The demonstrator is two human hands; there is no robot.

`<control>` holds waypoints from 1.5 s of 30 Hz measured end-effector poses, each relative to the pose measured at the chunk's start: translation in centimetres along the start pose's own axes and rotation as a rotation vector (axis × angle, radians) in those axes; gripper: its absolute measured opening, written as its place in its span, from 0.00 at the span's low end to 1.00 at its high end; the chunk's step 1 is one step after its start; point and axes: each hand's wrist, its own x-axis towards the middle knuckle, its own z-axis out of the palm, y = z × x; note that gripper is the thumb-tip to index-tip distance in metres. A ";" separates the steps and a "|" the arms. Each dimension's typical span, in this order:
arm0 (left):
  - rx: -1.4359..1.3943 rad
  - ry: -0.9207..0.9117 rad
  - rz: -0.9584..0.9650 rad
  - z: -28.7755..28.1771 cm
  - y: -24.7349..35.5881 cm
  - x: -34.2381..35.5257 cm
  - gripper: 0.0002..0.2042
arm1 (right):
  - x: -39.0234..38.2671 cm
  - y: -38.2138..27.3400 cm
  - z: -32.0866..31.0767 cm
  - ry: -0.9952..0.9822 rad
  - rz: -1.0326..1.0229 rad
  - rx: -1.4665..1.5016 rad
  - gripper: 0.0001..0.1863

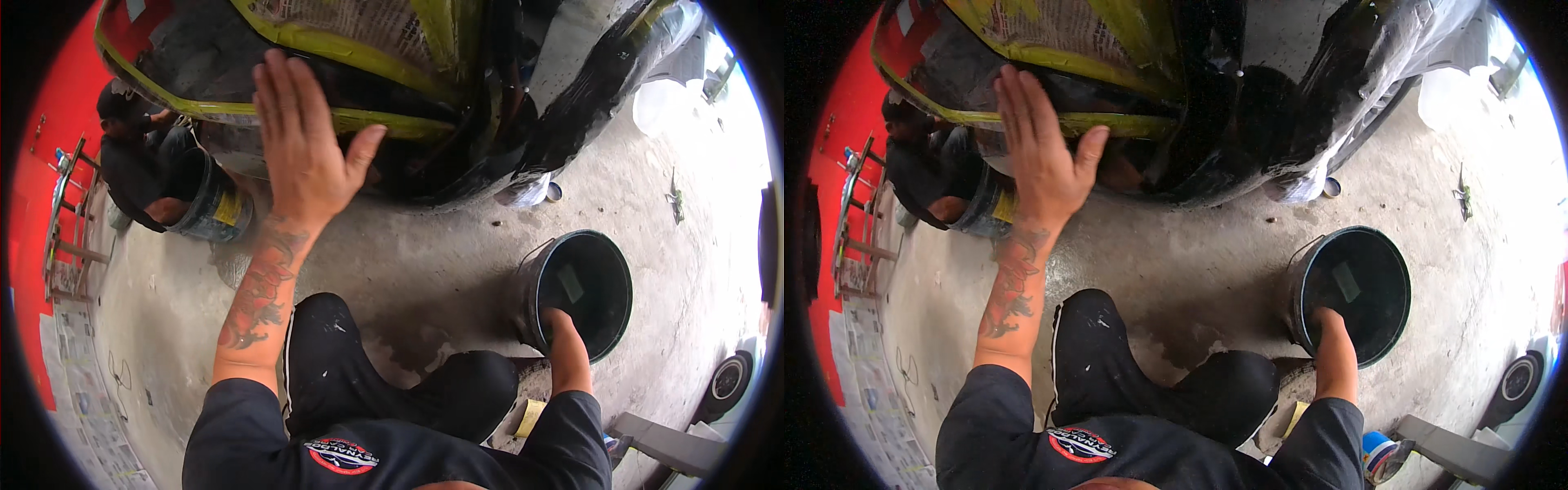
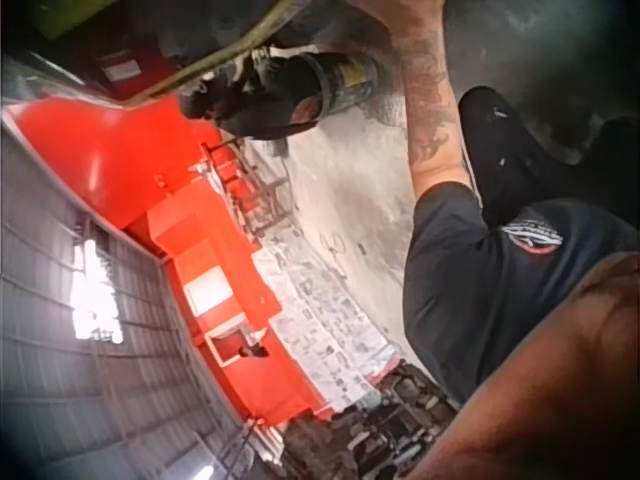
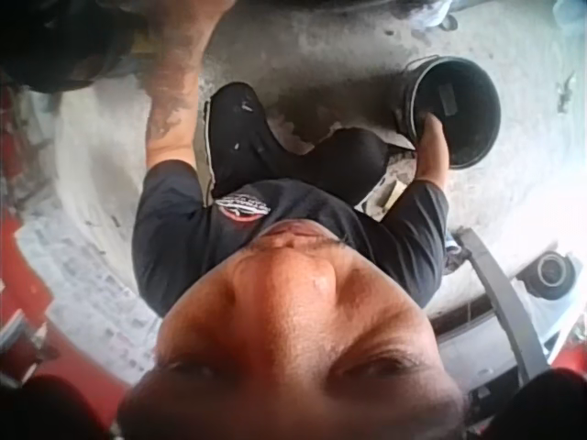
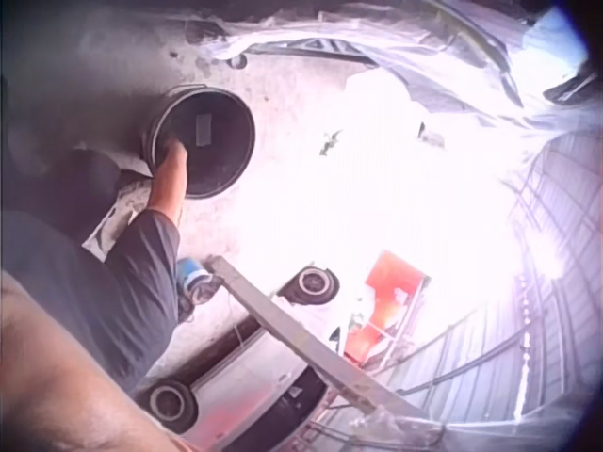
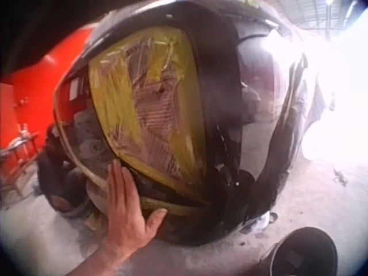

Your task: The person sands the black paint of a car panel using a sanding block and water. The person repeatedly wets the sanding block in a bucket, rubs the surface of the panel, and wipes away residue with a cloth.

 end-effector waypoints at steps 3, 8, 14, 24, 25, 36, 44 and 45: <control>-0.046 -0.075 0.044 -0.2 3.2 -0.1 0.48 | 0.4 0.8 0.2 -0.155 0.049 0.054 0.25; -0.111 -0.257 0.217 0.2 7.3 -1.5 0.45 | 0.2 0.7 0.0 -0.280 0.093 0.090 0.27; -0.024 -0.114 -0.001 -1.1 -0.8 -1.8 0.44 | -1.3 -0.3 -1.5 -0.330 0.286 0.118 0.23; -0.068 0.307 -0.260 -4.3 -17.1 6.9 0.38 | -10.4 -1.0 -6.3 0.241 -0.081 0.344 0.35; -0.049 0.322 -0.233 -4.3 -17.4 7.0 0.38 | -12.0 -0.9 -6.6 0.314 -0.048 0.512 0.34; -0.255 -0.029 -0.566 0.8 -3.9 -11.5 0.39 | -21.5 -2.0 -3.9 0.928 -0.064 1.170 0.37; -0.213 0.121 -0.791 4.0 -17.9 -9.0 0.35 | -22.5 -6.3 -2.4 1.165 0.027 0.630 0.39; -0.211 0.139 -0.790 3.8 -19.7 -8.3 0.35 | -22.4 -6.5 -2.4 1.146 0.036 0.681 0.39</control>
